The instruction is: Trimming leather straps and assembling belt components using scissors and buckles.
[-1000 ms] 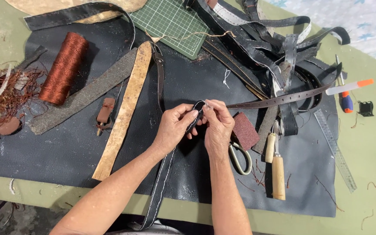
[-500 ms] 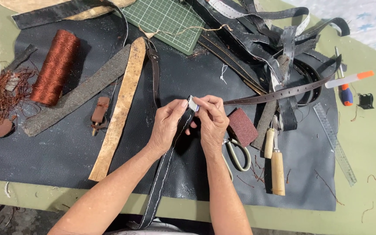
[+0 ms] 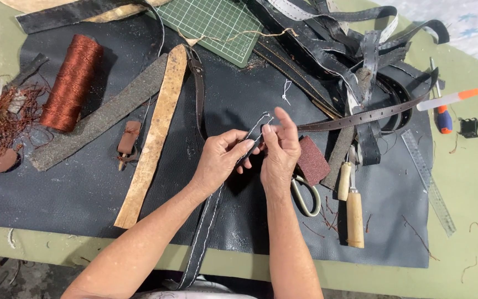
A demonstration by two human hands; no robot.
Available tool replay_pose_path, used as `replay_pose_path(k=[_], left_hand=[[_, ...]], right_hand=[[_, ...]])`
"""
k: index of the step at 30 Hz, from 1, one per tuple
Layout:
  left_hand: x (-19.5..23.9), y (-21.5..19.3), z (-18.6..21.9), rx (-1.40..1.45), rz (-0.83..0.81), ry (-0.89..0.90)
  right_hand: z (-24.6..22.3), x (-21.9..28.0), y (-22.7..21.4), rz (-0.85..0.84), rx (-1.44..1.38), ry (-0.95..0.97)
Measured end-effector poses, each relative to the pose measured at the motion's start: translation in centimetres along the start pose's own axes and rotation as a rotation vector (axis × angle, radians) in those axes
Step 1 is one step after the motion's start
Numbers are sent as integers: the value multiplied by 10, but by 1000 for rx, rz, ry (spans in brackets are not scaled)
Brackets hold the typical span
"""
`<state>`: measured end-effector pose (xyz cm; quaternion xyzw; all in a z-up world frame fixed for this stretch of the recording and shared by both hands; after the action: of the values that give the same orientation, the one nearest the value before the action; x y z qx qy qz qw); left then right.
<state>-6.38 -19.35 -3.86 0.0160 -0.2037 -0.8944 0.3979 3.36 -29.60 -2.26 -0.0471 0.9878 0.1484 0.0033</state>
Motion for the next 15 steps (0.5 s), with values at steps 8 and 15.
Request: replay_pose_path(k=[8, 15], left_hand=[[5, 7, -13, -3, -51, 2], [8, 11, -25, -49, -109, -53]], right_hand=[[4, -33, -33, 35, -72, -101], [19, -44, -46, 117, -159, -14]])
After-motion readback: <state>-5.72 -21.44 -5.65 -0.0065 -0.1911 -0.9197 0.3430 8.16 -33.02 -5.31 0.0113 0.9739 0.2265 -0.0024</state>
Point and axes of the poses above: each hand's wrist, its own x-axis away from the middle knuckle, its own y-axis out of the palm, z = x × y, the point moved 9 cm from there along -x, towards the middle knuckle, and after that the axes turned 14 degrees about z, right-handed, at the moved point
